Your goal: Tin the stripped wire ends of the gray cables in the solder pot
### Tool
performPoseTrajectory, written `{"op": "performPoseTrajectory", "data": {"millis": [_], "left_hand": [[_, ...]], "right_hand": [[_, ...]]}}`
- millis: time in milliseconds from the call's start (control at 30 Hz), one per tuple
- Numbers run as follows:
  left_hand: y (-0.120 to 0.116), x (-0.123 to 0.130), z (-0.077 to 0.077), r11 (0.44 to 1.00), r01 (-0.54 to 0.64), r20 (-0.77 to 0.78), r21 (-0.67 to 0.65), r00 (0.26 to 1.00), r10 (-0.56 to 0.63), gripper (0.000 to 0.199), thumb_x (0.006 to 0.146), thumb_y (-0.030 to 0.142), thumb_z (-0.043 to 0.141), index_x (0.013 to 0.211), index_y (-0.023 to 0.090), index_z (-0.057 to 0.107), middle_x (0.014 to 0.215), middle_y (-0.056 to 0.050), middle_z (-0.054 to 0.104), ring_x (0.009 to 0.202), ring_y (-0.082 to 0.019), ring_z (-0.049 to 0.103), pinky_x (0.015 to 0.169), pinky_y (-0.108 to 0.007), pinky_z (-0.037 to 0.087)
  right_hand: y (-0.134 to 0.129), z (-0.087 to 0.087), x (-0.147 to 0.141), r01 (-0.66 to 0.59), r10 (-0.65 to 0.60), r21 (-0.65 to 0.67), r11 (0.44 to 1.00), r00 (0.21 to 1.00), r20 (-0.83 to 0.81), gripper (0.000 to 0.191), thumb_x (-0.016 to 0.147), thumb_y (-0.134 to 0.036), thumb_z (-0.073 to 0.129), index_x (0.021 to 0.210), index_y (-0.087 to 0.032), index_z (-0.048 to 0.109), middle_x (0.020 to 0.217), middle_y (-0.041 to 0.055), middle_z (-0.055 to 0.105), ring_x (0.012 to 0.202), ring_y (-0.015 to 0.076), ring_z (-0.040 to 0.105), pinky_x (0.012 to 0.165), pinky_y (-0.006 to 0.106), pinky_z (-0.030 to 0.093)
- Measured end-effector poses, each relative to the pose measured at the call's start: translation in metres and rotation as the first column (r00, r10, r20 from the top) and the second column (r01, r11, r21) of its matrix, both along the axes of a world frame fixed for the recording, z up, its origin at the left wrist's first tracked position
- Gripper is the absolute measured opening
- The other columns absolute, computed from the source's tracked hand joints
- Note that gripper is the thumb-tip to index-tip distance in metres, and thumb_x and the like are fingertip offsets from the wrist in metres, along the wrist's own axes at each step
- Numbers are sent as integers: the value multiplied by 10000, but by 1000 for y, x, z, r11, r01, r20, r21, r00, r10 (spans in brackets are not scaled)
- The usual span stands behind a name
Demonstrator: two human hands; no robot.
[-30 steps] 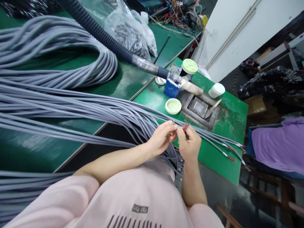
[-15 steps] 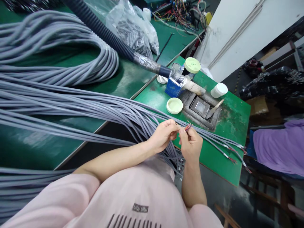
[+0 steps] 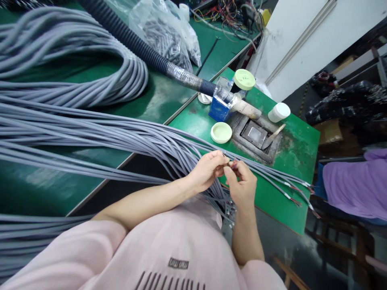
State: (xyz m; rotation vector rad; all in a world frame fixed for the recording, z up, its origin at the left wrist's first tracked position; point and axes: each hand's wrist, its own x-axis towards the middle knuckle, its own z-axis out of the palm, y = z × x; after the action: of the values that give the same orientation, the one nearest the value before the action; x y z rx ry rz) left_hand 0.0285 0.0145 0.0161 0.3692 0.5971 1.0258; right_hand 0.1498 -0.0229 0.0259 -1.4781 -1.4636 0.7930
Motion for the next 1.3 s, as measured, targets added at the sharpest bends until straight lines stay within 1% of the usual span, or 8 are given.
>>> {"op": "performPoseTrajectory", "data": {"millis": [133, 300, 433, 533, 700, 867, 1067, 1300], "left_hand": [[5, -8, 0, 999, -33, 26, -3, 999, 33, 356, 710, 238, 698, 557, 176, 383, 463, 82, 361, 410, -31, 326, 429, -184, 242], [5, -5, -5, 979, 158, 158, -130, 978, -137, 297, 686, 227, 705, 600, 166, 427, 487, 103, 313, 412, -23, 319, 461, -173, 330], [2, -2, -10, 966, 241, 189, -91, 957, -221, 315, 705, 353, 763, 669, 141, 533, 513, 81, 383, 469, -47, 432, 498, -177, 369], [-2, -3, -15, 969, 245, 139, -16, 961, -241, 385, 705, 474, 776, 781, 123, 636, 577, 48, 488, 494, -50, 455, 490, -178, 338], [-8, -7, -23, 981, 187, -41, 52, 982, -185, 369, 649, 374, 842, 888, 116, 731, 656, 14, 593, 516, -33, 457, 513, -175, 326], [-9, -10, -31, 980, 200, 44, 5, 979, -200, 351, 650, 406, 843, 823, 123, 728, 637, 11, 576, 573, -57, 500, 569, -181, 380], [-17, -8, -37, 972, 219, -31, 87, 976, -218, 352, 663, 441, 829, 751, 125, 700, 667, 2, 581, 597, -73, 494, 616, -203, 405], [-19, -14, -31, 928, 216, -245, 304, 959, -143, 341, 729, 481, 762, 695, 147, 705, 708, -8, 545, 654, -97, 494, 610, -204, 404]], "right_hand": [[-9, -10, 10, -89, 94, -89, 992, 994, 51, 152, 887, -312, 614, 959, -200, 688, 690, -32, 612, 511, 95, 545, 500, 221, 436], [-21, -15, 15, -120, 121, -16, 993, 989, 87, 167, 921, -284, 564, 898, -200, 705, 552, -58, 534, 458, 88, 499, 494, 225, 398], [-20, -11, 14, -109, 110, -44, 993, 994, 24, 205, 932, -313, 538, 892, -191, 698, 526, -61, 523, 424, 86, 482, 459, 220, 387], [-18, -10, 12, -53, 52, -69, 996, 998, -24, 218, 929, -332, 540, 854, -184, 681, 512, -65, 517, 397, 78, 467, 426, 207, 366], [-16, -2, 9, -59, 64, -96, 994, 997, 43, 273, 923, -340, 547, 716, -184, 631, 519, -53, 543, 421, 88, 501, 450, 214, 392], [-8, 17, 7, -22, -31, 162, 987, 947, 320, 134, 877, -295, 624, 796, -205, 681, 723, -5, 659, 658, 135, 595, 644, 260, 464], [12, 30, -6, -110, -41, 270, 956, 866, 499, 131, 852, -310, 662, 896, -187, 681, 673, -9, 564, 612, 136, 533, 599, 269, 429], [22, 27, -17, 22, -108, 309, 951, 958, 266, 251, 851, -228, 608, 603, -193, 588, 560, -32, 524, 522, 107, 457, 527, 258, 364]]}}
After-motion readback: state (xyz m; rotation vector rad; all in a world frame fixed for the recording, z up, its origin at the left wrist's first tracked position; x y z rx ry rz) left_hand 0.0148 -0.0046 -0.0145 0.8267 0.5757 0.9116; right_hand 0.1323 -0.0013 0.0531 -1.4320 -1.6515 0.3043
